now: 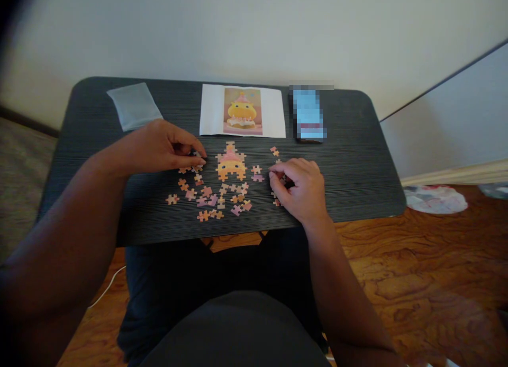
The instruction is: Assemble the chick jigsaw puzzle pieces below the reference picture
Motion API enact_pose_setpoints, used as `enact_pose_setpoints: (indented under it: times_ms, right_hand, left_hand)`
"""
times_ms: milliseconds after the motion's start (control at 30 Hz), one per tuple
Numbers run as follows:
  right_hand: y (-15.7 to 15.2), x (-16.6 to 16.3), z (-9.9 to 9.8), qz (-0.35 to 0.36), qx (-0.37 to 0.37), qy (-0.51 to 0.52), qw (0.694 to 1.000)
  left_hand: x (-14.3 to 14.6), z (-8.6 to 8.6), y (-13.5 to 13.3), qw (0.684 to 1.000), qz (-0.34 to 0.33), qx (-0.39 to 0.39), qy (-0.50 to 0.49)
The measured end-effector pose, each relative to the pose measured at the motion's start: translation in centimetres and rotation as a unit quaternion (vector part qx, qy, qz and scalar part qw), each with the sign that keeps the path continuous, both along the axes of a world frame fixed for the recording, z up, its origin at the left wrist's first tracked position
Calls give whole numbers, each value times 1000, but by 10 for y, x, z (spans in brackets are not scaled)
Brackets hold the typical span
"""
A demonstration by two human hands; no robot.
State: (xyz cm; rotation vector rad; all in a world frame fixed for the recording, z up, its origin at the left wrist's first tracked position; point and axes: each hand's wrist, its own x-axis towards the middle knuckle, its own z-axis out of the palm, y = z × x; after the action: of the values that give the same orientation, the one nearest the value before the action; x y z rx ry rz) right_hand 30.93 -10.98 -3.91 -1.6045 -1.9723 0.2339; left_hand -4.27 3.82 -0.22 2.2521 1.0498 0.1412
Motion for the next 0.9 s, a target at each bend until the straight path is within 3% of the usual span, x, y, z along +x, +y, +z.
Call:
enact_pose_setpoints:
  times_ms: [200, 633, 900]
  right_hand:
    - [2, -1, 2, 24, 1, -17, 1000]
    - [23, -24, 17, 42, -71, -74, 994]
    - [18, -31, 23, 26, -101, -50, 993]
  left_hand:
    - [-5, 1, 3, 1000, -7, -14, 18]
    - [-5, 0, 3, 1000, -11, -24, 5]
    - [-1, 2, 0, 998, 43, 38, -20]
